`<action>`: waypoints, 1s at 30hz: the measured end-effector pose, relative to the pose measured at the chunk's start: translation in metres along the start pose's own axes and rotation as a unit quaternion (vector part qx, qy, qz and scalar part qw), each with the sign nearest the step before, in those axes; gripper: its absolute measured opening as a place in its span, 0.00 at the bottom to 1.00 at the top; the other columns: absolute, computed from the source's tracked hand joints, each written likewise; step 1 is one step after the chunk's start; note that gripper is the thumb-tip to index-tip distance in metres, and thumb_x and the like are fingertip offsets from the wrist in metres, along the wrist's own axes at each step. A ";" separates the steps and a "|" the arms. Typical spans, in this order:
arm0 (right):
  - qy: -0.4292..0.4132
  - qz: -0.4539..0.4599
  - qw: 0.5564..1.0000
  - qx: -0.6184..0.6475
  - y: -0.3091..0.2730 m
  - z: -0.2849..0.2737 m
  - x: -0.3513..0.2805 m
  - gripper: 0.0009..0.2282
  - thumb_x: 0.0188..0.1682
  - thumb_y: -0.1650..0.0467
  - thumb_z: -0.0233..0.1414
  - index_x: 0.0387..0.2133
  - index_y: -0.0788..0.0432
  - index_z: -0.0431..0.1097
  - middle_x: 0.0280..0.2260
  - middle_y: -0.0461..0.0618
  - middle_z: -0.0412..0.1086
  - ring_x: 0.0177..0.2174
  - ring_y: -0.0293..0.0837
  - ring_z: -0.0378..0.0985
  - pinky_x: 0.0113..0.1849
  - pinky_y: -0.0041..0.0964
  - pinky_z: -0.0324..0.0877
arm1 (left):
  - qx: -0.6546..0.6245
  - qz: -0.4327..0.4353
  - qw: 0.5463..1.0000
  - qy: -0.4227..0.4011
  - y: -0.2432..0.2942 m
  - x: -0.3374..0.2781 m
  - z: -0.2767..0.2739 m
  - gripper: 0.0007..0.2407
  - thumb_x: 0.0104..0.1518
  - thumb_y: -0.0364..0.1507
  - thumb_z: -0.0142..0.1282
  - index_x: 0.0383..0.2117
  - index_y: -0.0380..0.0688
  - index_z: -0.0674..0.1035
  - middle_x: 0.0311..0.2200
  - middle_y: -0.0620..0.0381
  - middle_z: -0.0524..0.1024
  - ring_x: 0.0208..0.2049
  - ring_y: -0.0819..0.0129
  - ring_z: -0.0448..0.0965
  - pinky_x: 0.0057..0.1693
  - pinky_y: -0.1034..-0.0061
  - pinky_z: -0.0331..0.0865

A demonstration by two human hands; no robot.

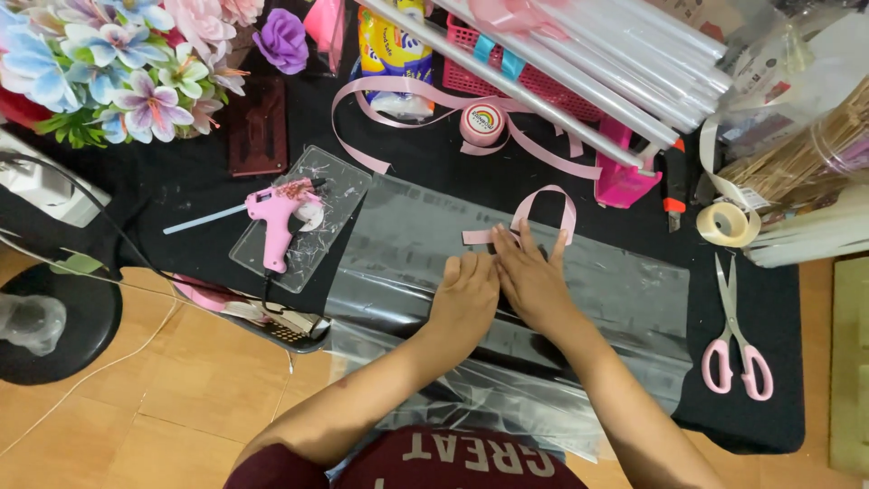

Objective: The person wraps a rectangular item in clear cellophane, secures a pink ribbon handle with a hot glue gun, and then rolls the package around a silver cylindrical tube to form a gift bouquet.

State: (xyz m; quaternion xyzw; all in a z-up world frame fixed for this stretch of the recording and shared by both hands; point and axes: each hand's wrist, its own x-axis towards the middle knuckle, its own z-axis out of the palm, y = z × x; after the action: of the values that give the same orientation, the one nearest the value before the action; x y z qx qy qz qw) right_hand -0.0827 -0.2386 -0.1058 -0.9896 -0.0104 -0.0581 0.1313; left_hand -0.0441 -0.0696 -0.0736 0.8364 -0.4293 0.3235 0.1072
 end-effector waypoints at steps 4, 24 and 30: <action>-0.012 0.005 0.999 0.029 -0.001 -0.014 0.006 0.21 0.59 0.67 0.39 0.67 0.53 0.58 0.63 0.52 0.63 0.69 0.55 0.46 0.59 0.73 0.09 | 0.003 0.053 0.999 -0.007 -0.002 -0.004 0.015 0.04 0.49 0.22 0.56 0.20 0.46 0.76 0.26 0.56 0.65 0.34 0.62 0.64 0.51 0.66 0.52; 0.035 -0.085 0.989 -0.117 0.017 -0.020 0.037 0.11 0.51 0.63 0.52 0.38 0.50 0.81 0.36 0.47 0.74 0.48 0.49 0.70 0.62 0.76 0.21 | 0.055 0.231 0.970 -0.052 -0.011 0.004 0.034 0.06 0.51 0.22 0.51 0.19 0.45 0.79 0.22 0.50 0.73 0.34 0.56 0.69 0.59 0.62 0.52; -0.101 0.021 0.994 -0.031 0.029 -0.016 0.044 0.14 0.52 0.63 0.48 0.48 0.43 0.78 0.38 0.45 0.77 0.46 0.48 0.74 0.63 0.66 0.34 | 0.093 0.235 0.966 -0.048 -0.018 0.015 -0.014 0.06 0.52 0.22 0.51 0.23 0.45 0.80 0.25 0.47 0.76 0.38 0.55 0.72 0.60 0.64 0.52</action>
State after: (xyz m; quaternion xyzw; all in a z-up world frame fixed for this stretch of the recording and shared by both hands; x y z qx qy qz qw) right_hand -0.0400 -0.2707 -0.0926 -0.9940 -0.0013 0.0450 0.0997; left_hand -0.0302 -0.0620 -0.0517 0.7332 -0.5861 0.3374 -0.0711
